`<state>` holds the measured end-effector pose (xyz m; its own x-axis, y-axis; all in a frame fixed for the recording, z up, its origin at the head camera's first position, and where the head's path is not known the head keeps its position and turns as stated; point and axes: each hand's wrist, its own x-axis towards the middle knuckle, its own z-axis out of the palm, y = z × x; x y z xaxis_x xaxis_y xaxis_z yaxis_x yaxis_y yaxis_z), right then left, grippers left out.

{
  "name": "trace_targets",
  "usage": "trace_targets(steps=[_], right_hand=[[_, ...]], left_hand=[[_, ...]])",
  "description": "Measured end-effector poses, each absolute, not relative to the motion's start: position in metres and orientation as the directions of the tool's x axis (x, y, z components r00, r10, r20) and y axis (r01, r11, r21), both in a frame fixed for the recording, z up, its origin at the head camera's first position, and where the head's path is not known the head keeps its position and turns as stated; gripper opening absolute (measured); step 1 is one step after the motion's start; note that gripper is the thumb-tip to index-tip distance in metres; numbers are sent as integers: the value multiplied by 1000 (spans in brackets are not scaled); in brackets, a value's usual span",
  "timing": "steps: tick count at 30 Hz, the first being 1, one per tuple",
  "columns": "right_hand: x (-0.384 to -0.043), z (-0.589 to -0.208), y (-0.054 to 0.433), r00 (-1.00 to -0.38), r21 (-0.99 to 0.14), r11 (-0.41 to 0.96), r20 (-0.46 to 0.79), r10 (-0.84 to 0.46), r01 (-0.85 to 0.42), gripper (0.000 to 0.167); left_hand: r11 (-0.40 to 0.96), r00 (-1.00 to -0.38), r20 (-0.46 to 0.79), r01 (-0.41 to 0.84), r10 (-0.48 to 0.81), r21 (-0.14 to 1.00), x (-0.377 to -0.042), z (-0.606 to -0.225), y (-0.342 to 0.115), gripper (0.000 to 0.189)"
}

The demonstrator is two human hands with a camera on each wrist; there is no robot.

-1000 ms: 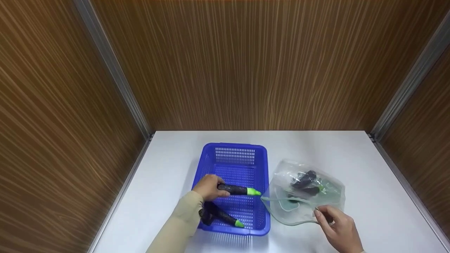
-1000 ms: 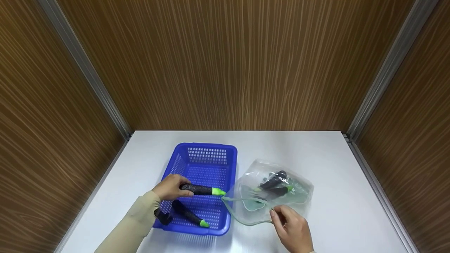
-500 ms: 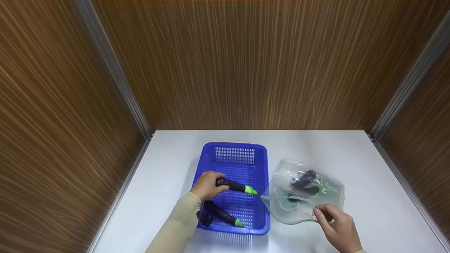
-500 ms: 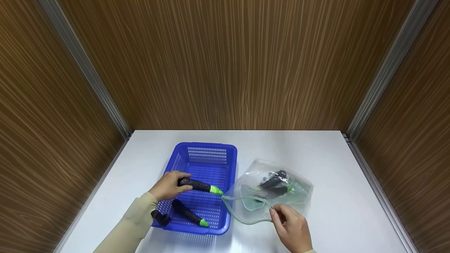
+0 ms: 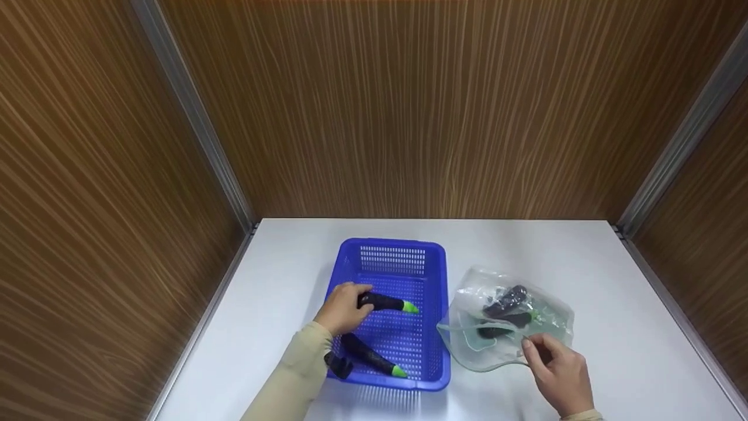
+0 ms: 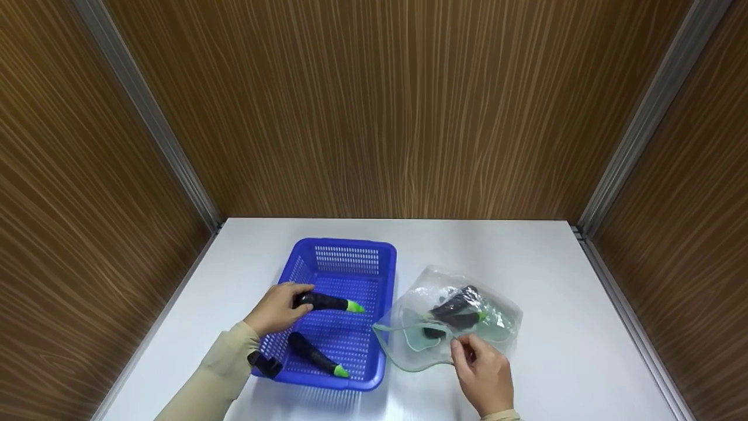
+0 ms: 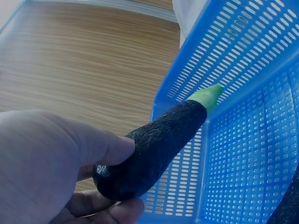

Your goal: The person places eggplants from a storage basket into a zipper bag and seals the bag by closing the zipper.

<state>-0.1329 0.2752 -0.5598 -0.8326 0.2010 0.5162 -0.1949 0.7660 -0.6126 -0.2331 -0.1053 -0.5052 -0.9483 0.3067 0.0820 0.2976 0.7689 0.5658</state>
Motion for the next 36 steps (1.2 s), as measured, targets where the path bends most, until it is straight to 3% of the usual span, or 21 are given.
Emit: trace_targets(steps=[19,36], right_hand=[[-142,-554,265,-848,-649,753,455,271,-108,14],[-146,-553,266,-837,-664,735,474,273,-136,14]], left_hand=[[704,-927,183,370,329,606,-224,-488,-103,45],[632,-877,242,469,415,617,-199,-460,-84,46]])
